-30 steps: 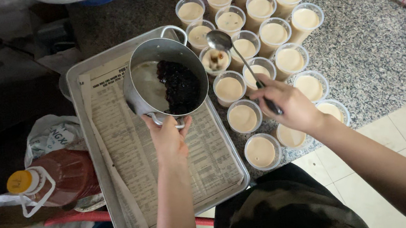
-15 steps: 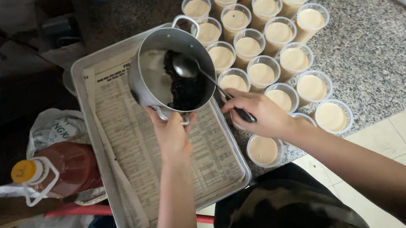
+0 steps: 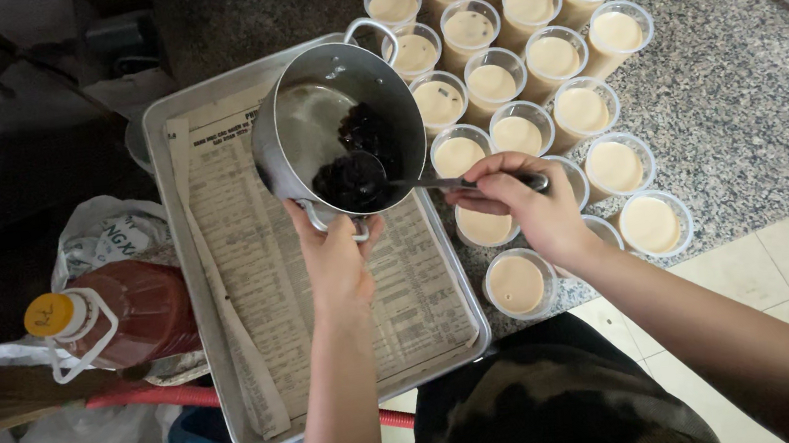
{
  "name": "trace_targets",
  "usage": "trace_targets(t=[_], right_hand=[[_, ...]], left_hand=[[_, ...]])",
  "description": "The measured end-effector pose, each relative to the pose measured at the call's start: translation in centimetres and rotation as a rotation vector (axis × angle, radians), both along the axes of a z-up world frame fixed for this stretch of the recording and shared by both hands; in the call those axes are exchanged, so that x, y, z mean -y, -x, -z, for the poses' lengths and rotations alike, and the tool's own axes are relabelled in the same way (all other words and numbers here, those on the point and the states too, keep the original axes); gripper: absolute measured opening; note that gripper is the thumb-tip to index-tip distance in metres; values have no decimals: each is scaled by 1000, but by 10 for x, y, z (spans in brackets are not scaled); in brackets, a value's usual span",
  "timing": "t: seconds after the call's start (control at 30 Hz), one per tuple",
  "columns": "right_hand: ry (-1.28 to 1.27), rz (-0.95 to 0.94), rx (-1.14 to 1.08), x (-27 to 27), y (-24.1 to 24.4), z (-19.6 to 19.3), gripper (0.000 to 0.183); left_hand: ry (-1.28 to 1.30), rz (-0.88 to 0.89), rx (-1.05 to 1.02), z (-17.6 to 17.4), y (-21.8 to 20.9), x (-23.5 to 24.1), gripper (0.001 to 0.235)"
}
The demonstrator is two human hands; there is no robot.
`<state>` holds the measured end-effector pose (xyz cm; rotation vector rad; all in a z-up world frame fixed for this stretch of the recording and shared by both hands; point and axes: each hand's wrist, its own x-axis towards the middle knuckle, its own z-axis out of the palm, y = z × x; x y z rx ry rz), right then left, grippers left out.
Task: The person adds a dark topping from a pot into multiple plastic cups containing a beige liquid using a ladle. Then the person places white plastic lids on the cups.
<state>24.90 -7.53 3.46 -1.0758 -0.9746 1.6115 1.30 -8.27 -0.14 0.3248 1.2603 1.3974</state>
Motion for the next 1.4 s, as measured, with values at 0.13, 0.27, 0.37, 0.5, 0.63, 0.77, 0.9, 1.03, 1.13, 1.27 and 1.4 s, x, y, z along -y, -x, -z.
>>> trace_targets(t=[0.13, 0.27, 0.37, 0.5, 0.63, 0.77, 0.9, 1.03, 1.13, 1.27, 1.4], right_hand=[[-23, 11, -8, 0, -3, -10, 17], [-126, -11, 5, 0, -3, -11, 17], [-68, 40, -35, -6, -5, -11, 15], [-37, 108, -96, -12, -11, -15, 14], [-15, 187, -163, -16, -27, -25, 14], [-77, 338, -162, -20, -56, -32, 9], [-244, 382, -179, -26, -92, -26, 6], [-266, 383, 56, -35, -110, 2, 12], [-303, 360, 165, -41, -114, 26, 13], [-396, 297, 466, -36, -111, 46, 12], [-677, 157, 822, -22, -109, 45, 14]], left_hand=[[-6, -17, -1, 0, 0, -2, 91], [39, -32, 13, -4, -2, -3, 93], [66, -2, -20, -9, -2, -4, 90], [63, 0, 1, -7, -1, -6, 90], [17, -19, 32, 5, -2, -10, 94], [66, -67, 64, 18, 2, -10, 98], [118, -93, 70, 24, 8, -8, 100], [83, -106, 57, 24, 10, -7, 102], [51, -87, 61, 19, 11, -3, 101], [59, -86, 48, 9, 8, 1, 101], [175, -85, 13, -1, 4, 6, 101]])
